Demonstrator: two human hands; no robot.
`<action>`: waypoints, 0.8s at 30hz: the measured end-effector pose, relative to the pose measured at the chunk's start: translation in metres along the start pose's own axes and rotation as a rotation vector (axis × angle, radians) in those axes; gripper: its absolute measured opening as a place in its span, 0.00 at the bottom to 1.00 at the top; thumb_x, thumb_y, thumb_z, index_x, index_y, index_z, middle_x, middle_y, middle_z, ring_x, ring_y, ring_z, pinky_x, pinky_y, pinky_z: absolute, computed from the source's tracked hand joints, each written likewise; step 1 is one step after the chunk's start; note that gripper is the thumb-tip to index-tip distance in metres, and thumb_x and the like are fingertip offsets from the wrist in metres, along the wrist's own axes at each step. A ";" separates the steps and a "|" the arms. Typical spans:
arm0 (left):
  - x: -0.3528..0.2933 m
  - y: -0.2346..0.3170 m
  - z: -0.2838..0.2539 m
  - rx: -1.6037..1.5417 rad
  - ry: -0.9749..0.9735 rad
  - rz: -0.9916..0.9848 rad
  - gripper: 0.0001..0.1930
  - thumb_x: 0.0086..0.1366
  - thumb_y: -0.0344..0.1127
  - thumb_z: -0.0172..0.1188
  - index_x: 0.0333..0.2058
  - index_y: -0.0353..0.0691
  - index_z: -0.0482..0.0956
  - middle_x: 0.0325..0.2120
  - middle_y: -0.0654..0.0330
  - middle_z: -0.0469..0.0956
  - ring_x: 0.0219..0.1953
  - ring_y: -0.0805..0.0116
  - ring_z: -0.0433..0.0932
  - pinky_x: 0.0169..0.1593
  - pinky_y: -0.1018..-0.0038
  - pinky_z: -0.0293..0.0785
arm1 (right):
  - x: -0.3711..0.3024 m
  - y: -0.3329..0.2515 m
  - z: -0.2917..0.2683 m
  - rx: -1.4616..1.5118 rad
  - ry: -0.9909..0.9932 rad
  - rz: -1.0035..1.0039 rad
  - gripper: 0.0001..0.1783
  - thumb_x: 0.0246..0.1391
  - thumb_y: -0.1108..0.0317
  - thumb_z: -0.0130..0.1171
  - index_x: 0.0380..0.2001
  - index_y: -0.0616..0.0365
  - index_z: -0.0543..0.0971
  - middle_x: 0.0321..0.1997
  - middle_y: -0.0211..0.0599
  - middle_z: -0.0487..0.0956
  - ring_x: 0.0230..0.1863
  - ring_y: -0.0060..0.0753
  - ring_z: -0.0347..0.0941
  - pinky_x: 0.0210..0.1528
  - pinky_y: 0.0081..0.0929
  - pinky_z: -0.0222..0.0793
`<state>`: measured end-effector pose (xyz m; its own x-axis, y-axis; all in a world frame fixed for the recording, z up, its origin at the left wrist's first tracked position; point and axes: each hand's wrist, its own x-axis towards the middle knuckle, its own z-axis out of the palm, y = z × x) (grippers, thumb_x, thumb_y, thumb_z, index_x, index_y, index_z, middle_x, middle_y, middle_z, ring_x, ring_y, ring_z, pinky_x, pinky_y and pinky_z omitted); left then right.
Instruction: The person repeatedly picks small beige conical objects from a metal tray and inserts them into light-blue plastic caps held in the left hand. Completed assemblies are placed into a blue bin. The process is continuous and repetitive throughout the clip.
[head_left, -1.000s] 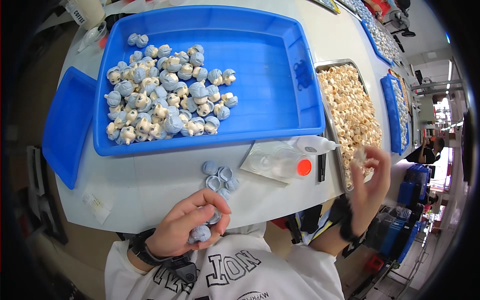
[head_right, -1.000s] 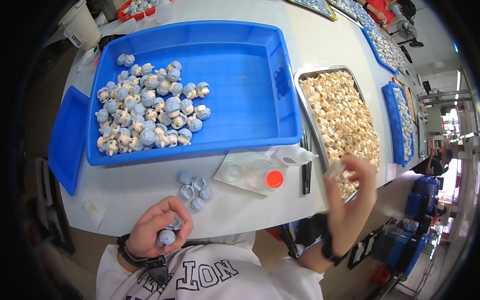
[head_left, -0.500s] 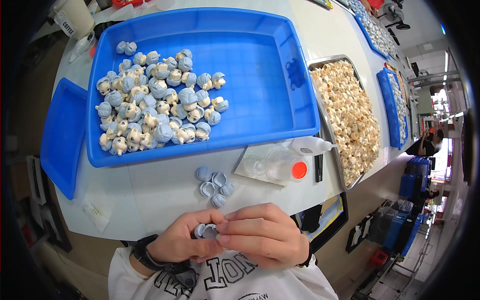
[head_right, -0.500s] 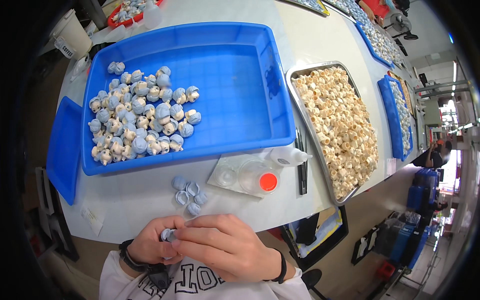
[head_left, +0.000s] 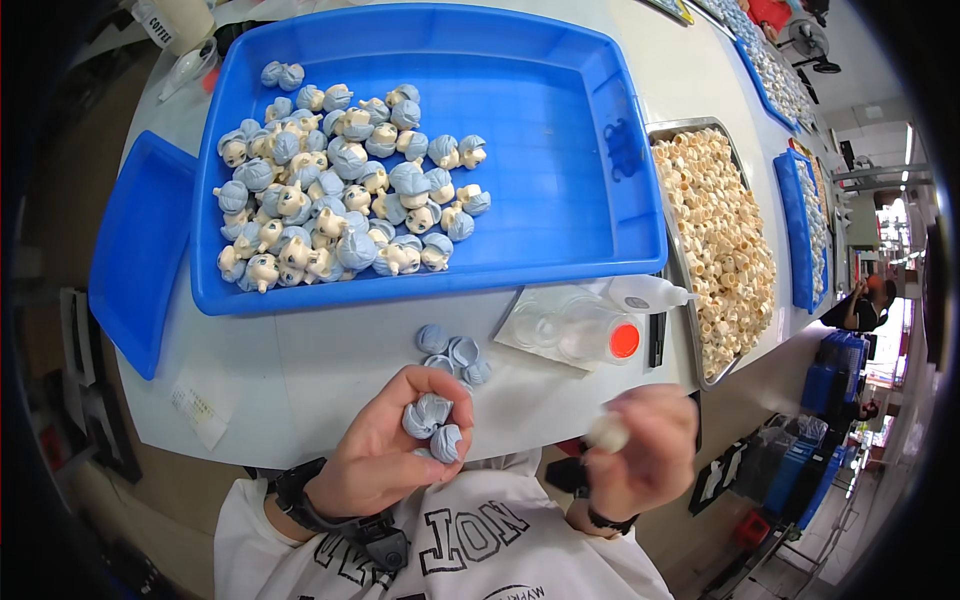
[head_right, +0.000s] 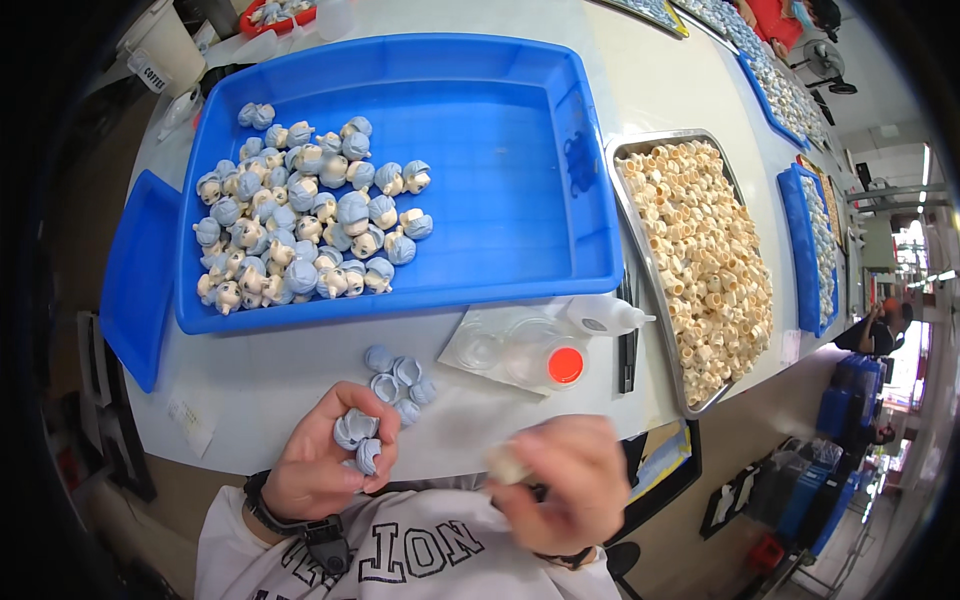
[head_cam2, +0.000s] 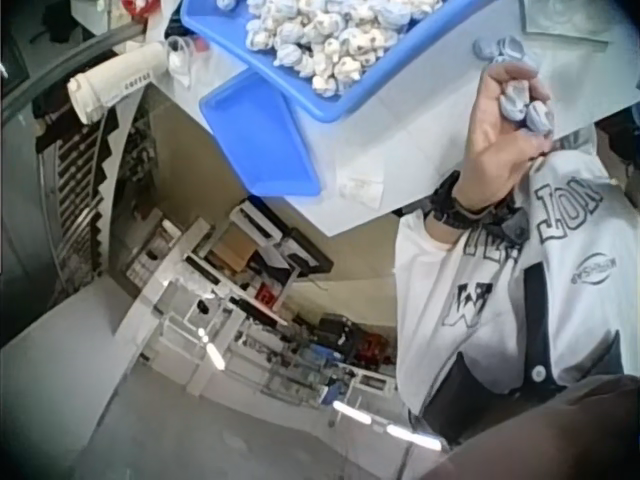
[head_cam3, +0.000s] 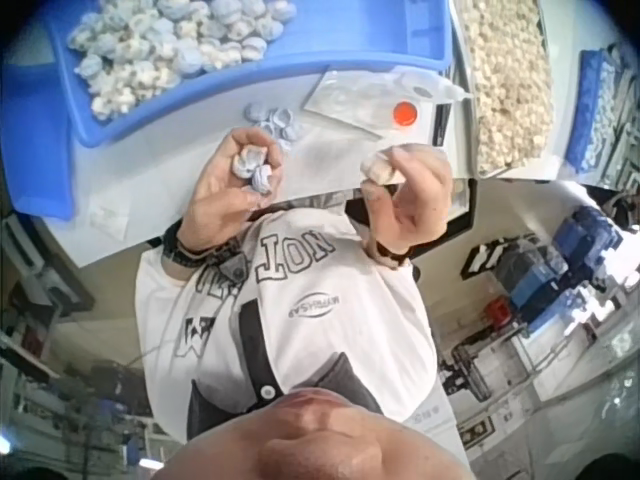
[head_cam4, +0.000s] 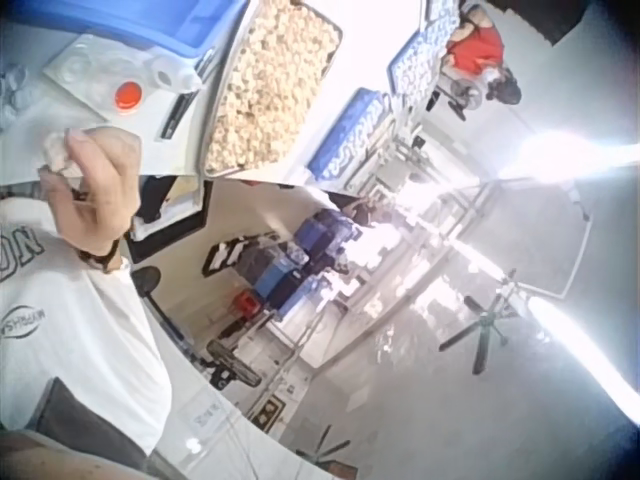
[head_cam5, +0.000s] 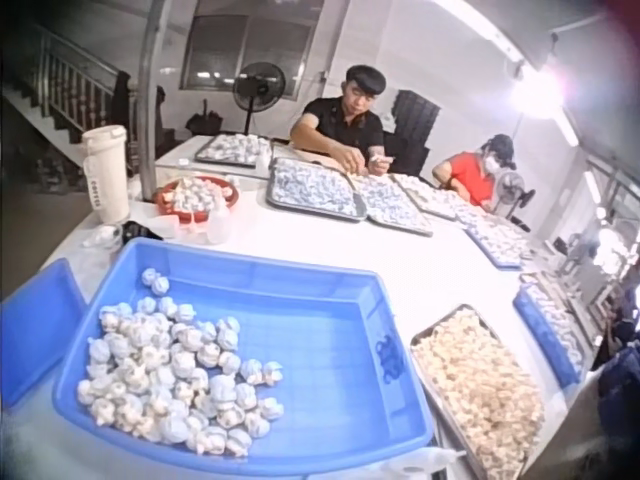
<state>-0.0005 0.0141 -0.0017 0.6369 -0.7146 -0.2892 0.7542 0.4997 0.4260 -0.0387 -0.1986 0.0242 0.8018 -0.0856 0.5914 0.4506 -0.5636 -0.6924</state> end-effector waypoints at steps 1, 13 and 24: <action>0.001 0.000 0.000 -0.005 -0.001 -0.013 0.21 0.56 0.25 0.51 0.48 0.36 0.58 0.37 0.58 0.65 0.34 0.74 0.66 0.35 0.77 0.65 | -0.005 0.005 0.001 0.037 0.159 0.023 0.22 0.31 0.74 0.65 0.36 0.67 0.75 0.27 0.41 0.75 0.26 0.33 0.68 0.28 0.24 0.62; -0.001 0.001 -0.003 0.093 0.029 -0.121 0.17 0.64 0.43 0.50 0.40 0.33 0.66 0.31 0.51 0.69 0.19 0.77 0.64 0.22 0.83 0.60 | 0.015 0.017 -0.024 -0.465 -0.118 0.260 0.16 0.35 0.80 0.64 0.33 0.64 0.76 0.30 0.41 0.75 0.30 0.34 0.71 0.32 0.24 0.67; -0.003 -0.003 -0.004 0.076 0.000 -0.027 0.21 0.61 0.51 0.54 0.36 0.36 0.69 0.24 0.64 0.66 0.19 0.82 0.60 0.22 0.86 0.56 | 0.016 0.022 -0.025 -0.487 -0.183 0.274 0.15 0.36 0.78 0.64 0.32 0.64 0.75 0.28 0.39 0.74 0.29 0.33 0.71 0.30 0.24 0.67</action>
<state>-0.0037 0.0164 -0.0052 0.6161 -0.7277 -0.3015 0.7569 0.4411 0.4822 -0.0260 -0.2327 0.0284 0.9377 -0.1628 0.3070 0.0196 -0.8573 -0.5144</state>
